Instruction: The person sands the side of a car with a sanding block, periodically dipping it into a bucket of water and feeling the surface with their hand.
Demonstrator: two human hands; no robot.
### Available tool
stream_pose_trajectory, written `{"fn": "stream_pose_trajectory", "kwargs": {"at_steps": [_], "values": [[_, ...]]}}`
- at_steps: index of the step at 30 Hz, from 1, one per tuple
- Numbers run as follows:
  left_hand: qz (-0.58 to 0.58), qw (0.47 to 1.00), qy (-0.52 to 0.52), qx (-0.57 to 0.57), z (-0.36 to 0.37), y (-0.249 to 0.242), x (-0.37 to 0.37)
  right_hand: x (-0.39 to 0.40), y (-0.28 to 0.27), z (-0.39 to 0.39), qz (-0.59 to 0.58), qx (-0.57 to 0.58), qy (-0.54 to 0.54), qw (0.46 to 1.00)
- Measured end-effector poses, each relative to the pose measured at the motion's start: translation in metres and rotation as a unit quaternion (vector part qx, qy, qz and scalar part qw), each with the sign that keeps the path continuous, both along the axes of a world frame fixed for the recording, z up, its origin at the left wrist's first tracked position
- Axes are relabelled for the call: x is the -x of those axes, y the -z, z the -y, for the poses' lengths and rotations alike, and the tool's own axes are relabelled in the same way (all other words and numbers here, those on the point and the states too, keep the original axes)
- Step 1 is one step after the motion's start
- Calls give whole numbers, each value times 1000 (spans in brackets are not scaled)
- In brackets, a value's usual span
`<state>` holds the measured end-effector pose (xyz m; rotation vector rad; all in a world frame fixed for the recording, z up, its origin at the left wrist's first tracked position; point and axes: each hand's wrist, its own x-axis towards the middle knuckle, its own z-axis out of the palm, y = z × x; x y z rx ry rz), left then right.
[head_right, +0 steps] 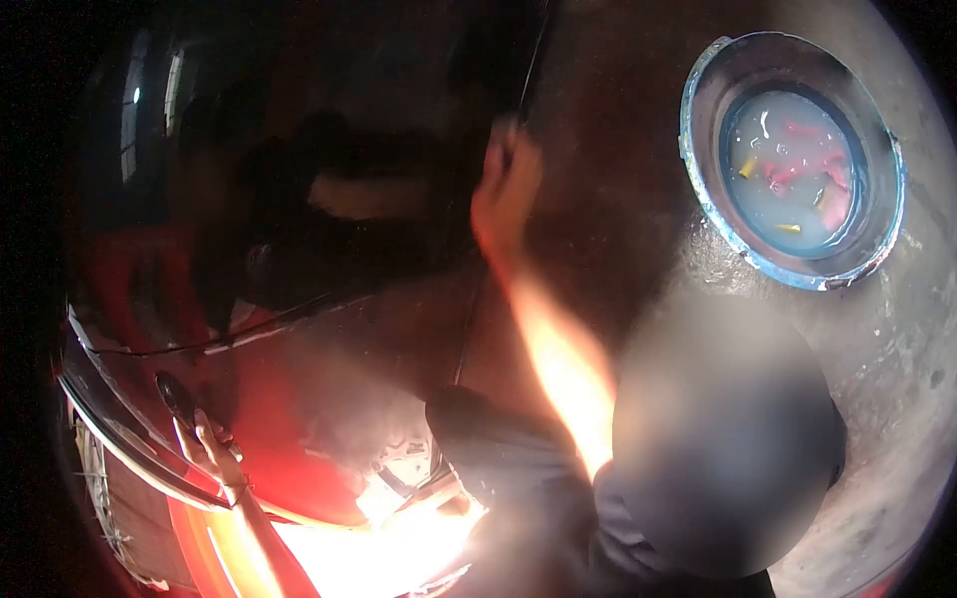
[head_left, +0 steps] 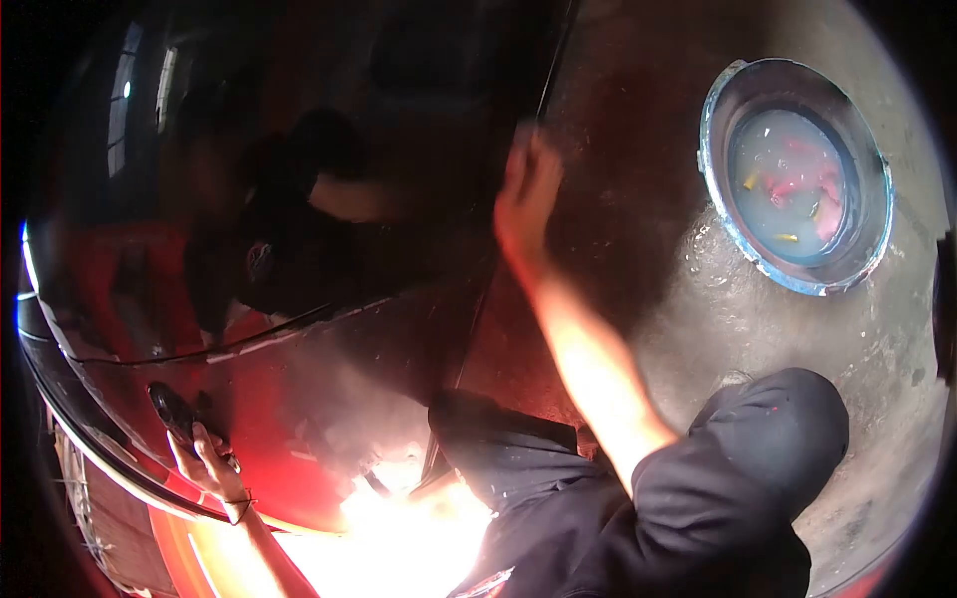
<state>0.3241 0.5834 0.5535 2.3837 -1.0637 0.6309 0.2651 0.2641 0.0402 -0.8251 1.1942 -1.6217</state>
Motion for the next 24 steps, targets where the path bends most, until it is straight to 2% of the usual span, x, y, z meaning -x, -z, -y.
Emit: {"fn": "stream_pose_trajectory", "kwargs": {"at_steps": [2, 3, 6, 8, 11, 13, 14, 17, 19, 22, 24], "values": [[21, 999, 14, -23, 3, 0, -2, -20, 4, -115, 32, -4, -25, 999], [16, 999, 19, -26, 2, -2, -3, -24, 5, -145, 52, -1, -37, 998], [17, 999, 31, -17, 4, 2, 0, -25, 14, -78, 133, -35, -25, 990], [31, 999, 42, -8, 1, 1, -9, -3, 22, -5, 115, -77, -98, 986], [48, 996, 75, -14, 7, 7, -8, -6, 12, -19, 69, -63, -54, 994], [87, 994, 67, -30, 16, 6, -3, -19, -2, -78, 19, -52, -6, 998], [104, 992, 56, -51, 13, 4, -5, -39, 7, -112, 42, -59, -13, 997], [150, 984, 43, -82, 20, 6, 4, -23, -35, -163, 18, -96, -48, 994], [173, 979, 57, -93, 20, 4, 6, -18, -59, -172, -7, -109, -35, 993], [224, 967, 91, -83, 22, 7, -1, -32, -38, -148, -19, -129, -6, 991], [293, 940, 136, -111, 20, 2, -9, 2, -56, -125, 62, -215, -111, 968]]}}
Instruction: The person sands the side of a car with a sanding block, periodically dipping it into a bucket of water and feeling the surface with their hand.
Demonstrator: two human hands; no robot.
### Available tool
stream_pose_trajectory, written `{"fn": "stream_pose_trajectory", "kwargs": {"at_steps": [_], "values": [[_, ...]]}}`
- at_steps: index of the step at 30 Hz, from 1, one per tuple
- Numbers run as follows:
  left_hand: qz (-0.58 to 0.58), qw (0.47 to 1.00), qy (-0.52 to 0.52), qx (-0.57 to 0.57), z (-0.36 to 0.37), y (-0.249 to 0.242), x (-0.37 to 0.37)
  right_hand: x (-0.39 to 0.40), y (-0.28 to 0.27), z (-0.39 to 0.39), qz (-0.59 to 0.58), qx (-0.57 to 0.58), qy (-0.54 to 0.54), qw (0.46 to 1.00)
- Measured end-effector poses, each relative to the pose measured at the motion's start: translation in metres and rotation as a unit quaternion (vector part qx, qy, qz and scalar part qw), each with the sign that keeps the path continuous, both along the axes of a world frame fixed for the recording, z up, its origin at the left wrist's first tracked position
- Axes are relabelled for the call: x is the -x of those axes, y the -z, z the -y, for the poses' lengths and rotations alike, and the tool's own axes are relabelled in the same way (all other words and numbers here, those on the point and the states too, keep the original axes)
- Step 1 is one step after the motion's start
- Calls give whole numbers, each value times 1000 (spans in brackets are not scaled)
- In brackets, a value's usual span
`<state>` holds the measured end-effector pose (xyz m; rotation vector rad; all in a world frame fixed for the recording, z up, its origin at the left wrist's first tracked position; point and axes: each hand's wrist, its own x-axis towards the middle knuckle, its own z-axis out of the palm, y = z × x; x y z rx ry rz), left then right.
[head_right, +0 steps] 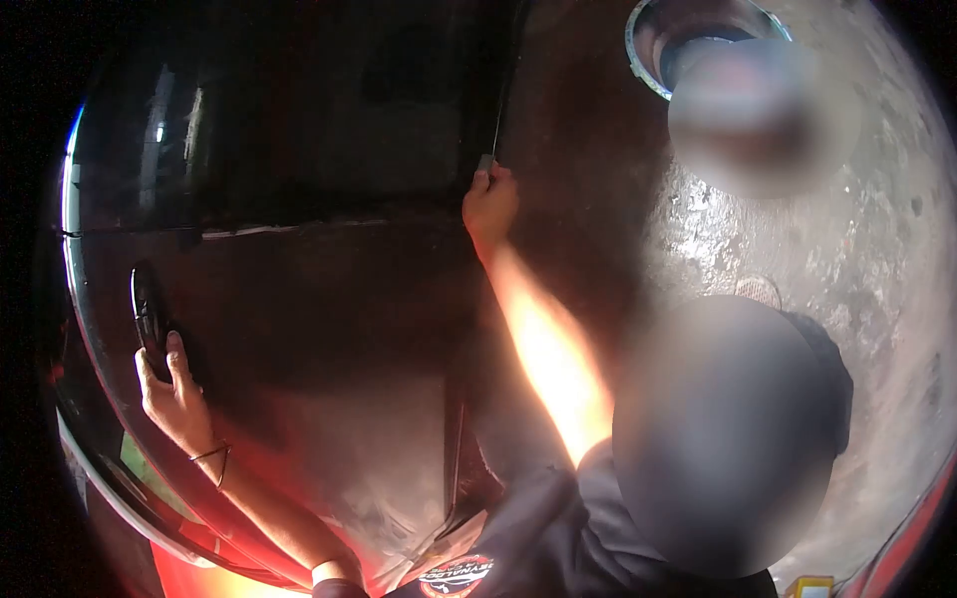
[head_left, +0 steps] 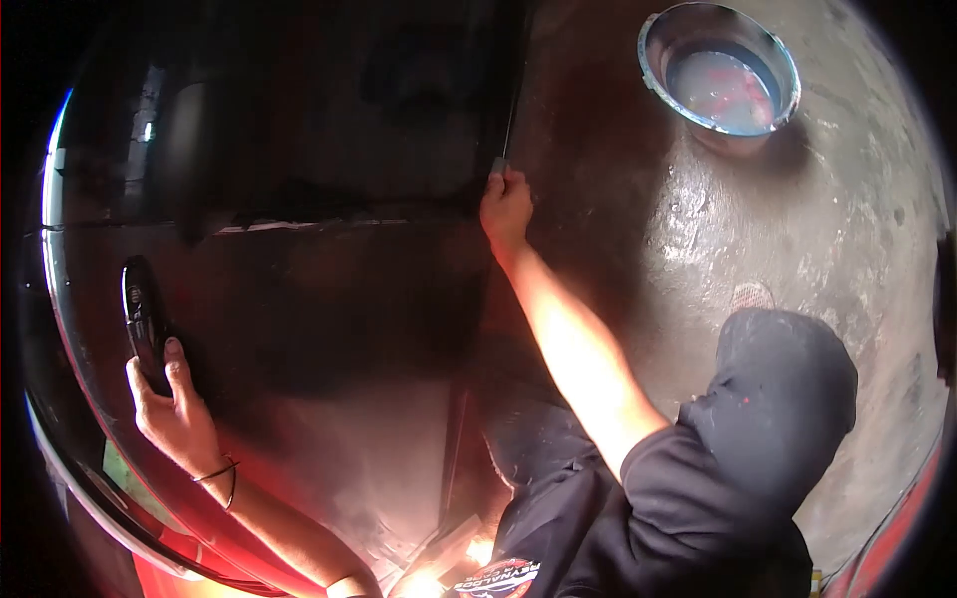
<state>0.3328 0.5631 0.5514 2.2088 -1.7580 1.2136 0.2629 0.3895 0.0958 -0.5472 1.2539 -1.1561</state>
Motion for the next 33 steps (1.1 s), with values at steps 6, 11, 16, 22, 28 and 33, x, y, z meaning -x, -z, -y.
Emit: {"fn": "stream_pose_trajectory", "kwargs": {"at_steps": [6, 11, 16, 22, 28, 33], "values": [[43, 999, -17, 20, 7, 2, 11, -35, -3, -37, -107, 110, 122, 981], [-6, 998, -60, 3, 2, -1, 12, -29, 30, -5, -54, 137, 117, 982], [16, 1000, -18, 21, 5, 2, 11, -35, 13, -33, -32, 230, 173, 957], [-28, 997, -71, 12, 1, 0, 12, -23, 17, 27, -75, 278, 169, 943], [45, 998, 8, 32, 3, 2, 1, -34, 20, -30, 64, 234, 137, 961], [37, 998, -41, 39, 2, 0, 0, -33, -16, -9, 2, 156, 159, 975]]}}
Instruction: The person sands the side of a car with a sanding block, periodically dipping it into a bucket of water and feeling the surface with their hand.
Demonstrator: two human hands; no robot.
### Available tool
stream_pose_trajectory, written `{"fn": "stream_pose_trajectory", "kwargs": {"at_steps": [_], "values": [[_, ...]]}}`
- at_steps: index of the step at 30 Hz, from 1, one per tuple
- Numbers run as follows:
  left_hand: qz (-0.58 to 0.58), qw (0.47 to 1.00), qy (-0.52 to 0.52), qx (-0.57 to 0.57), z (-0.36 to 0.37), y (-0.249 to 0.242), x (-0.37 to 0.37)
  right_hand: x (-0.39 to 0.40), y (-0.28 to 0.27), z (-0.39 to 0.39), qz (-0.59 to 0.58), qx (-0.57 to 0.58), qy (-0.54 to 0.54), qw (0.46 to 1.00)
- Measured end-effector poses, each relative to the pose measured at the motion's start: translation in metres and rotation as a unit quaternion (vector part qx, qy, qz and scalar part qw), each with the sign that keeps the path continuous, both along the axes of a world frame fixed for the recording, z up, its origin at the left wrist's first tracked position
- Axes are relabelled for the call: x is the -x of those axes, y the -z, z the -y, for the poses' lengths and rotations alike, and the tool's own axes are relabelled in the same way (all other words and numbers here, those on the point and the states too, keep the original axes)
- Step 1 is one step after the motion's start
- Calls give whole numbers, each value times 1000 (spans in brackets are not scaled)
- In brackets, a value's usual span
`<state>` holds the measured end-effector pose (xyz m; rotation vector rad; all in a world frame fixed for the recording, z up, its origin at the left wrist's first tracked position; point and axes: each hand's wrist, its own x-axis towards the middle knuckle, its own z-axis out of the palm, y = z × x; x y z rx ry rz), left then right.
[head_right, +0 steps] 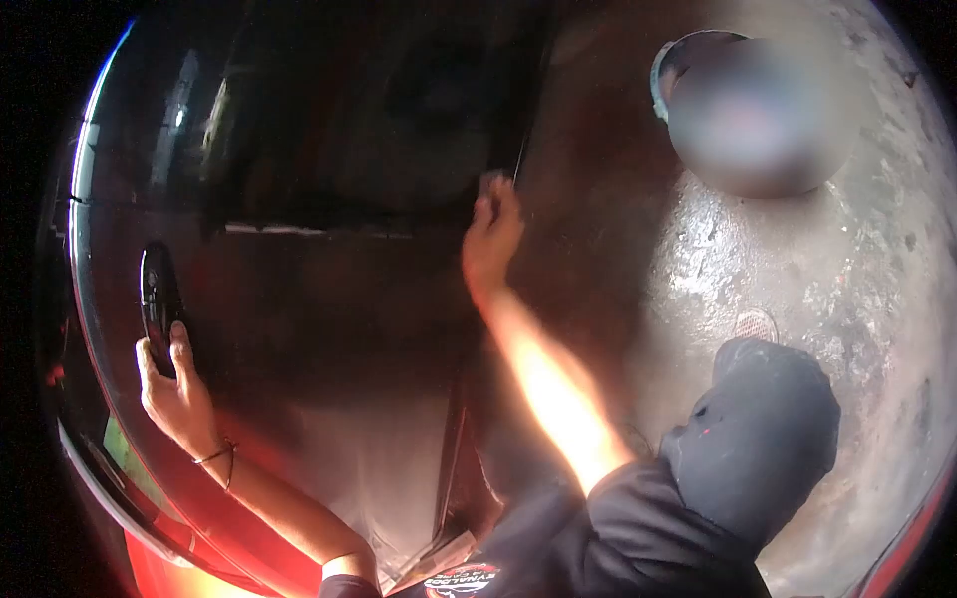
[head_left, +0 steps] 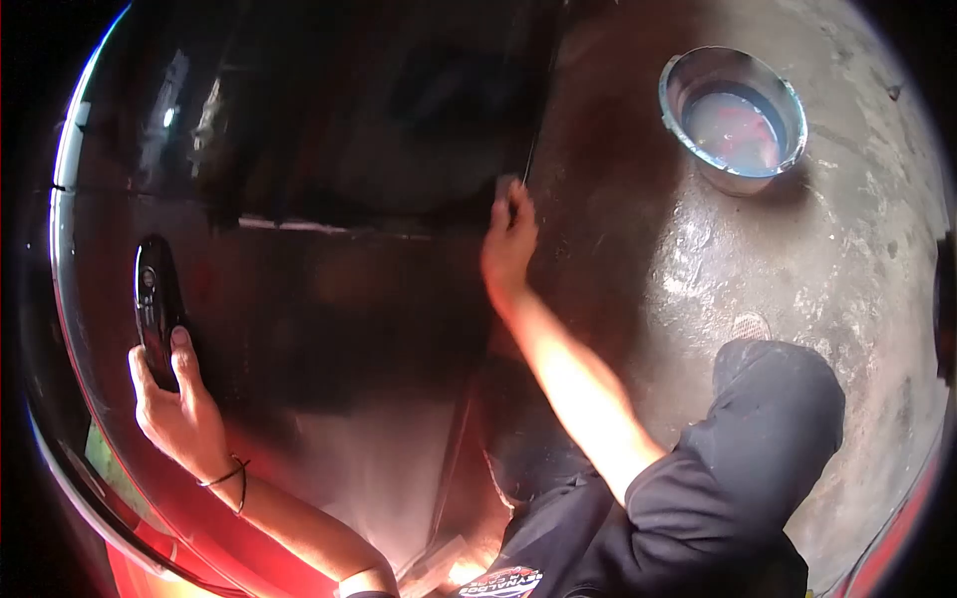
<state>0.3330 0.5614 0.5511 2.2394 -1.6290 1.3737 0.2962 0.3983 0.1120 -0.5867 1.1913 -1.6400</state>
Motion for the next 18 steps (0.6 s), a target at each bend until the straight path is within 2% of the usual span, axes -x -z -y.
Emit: {"fn": "stream_pose_trajectory", "kwargs": {"at_steps": [2, 5, 8, 11, 12, 15, 18], "values": [[20, 1000, -5, 12, 0, 1, -1, -4, -14, -28, -58, -7, 14, 998], [-14, 1000, 23, 0, 2, 2, 6, 0, 8, 2, 8, -44, 14, 999], [-15, 1000, -16, -3, 1, -1, 8, 0, 6, 10, 40, -90, 10, 995], [-38, 999, -15, 19, 3, 2, 8, -12, -14, -42, -60, -14, 41, 997], [-49, 999, -15, 18, 5, 3, 9, -9, -14, -44, -122, -40, 30, 991], [-77, 997, -23, 3, 1, 0, 12, 4, 3, -4, 47, -115, -14, 992], [-21, 1000, -15, 8, 0, 0, 4, -4, 1, -11, 72, -92, 1, 993]]}}
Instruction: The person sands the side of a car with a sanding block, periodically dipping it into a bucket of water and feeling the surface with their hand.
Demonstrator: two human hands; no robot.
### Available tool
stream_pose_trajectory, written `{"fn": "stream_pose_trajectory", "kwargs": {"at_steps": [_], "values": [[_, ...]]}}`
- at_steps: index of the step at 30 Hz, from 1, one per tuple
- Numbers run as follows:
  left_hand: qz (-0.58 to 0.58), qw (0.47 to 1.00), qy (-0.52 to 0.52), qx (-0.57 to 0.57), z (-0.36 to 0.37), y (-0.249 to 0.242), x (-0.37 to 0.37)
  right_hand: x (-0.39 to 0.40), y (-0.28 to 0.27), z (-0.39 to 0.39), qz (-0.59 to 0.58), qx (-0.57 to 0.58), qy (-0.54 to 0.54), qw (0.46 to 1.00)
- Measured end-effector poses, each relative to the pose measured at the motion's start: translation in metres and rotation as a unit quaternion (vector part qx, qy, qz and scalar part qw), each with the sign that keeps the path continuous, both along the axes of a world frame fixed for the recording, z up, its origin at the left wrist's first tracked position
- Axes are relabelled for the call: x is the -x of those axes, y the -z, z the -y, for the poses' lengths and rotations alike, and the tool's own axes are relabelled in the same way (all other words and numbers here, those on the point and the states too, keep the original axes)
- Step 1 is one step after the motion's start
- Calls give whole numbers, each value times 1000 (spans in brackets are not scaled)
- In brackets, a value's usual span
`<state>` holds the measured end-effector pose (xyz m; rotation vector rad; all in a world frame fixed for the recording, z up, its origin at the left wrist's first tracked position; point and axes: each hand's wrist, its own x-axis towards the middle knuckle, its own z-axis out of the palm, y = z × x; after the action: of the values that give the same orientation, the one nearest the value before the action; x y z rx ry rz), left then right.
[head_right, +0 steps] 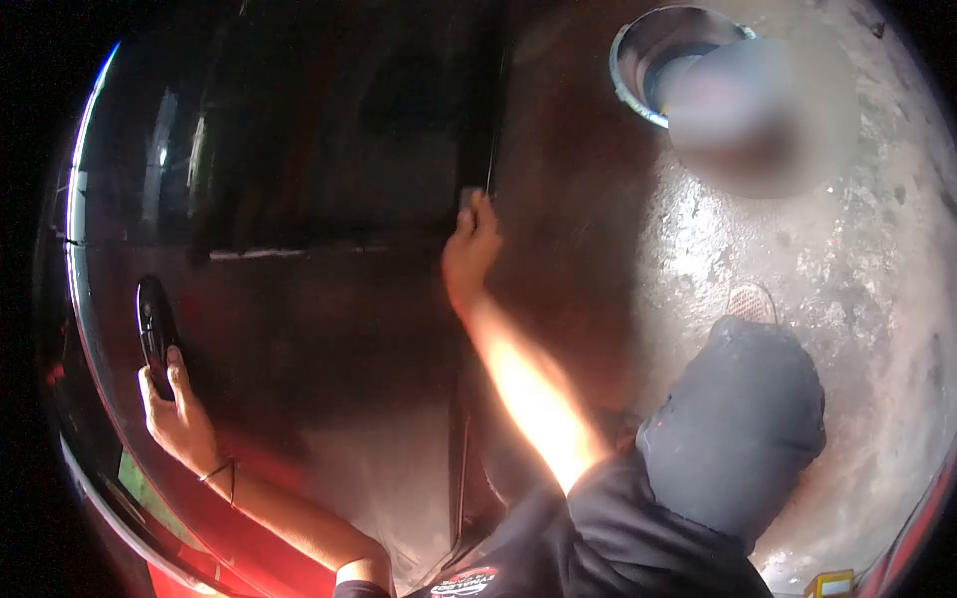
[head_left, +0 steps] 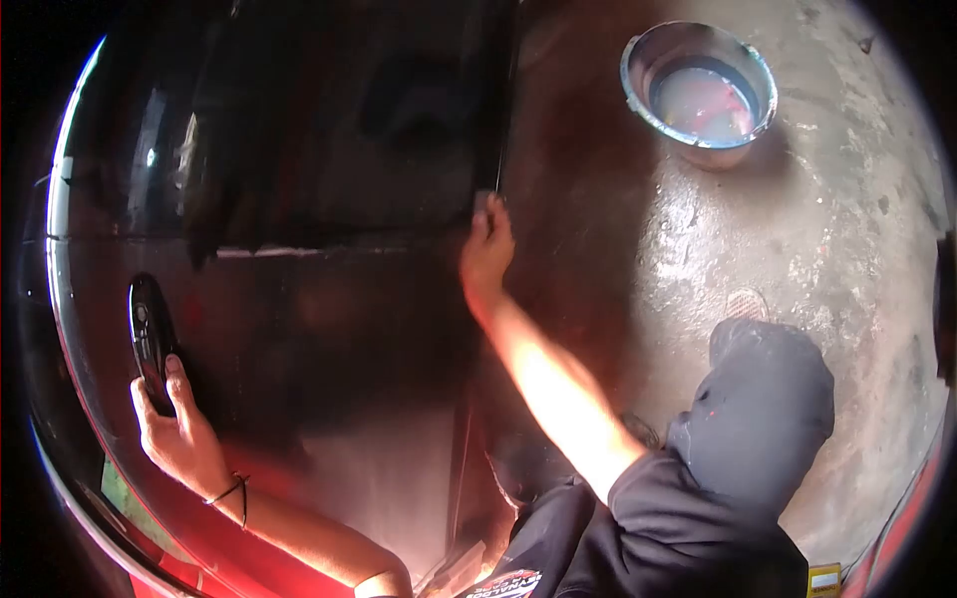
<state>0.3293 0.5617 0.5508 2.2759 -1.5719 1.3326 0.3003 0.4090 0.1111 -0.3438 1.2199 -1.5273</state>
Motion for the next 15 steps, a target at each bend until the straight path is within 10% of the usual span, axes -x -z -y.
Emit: {"fn": "stream_pose_trajectory", "kwargs": {"at_steps": [3, 7, 11, 15], "values": [[18, 1000, 15, 10, 1, 1, -5, -9, -4, -29, -192, 32, 2, 981], [-24, 1000, -17, -10, -2, -4, -1, 0, 22, 21, 49, -23, -20, 998], [-4, 1000, -7, 14, 2, 2, -1, -2, 3, -27, -213, 45, -16, 976], [-28, 999, -26, -5, -2, -2, 2, -1, 26, 20, -36, 23, 0, 999]]}}
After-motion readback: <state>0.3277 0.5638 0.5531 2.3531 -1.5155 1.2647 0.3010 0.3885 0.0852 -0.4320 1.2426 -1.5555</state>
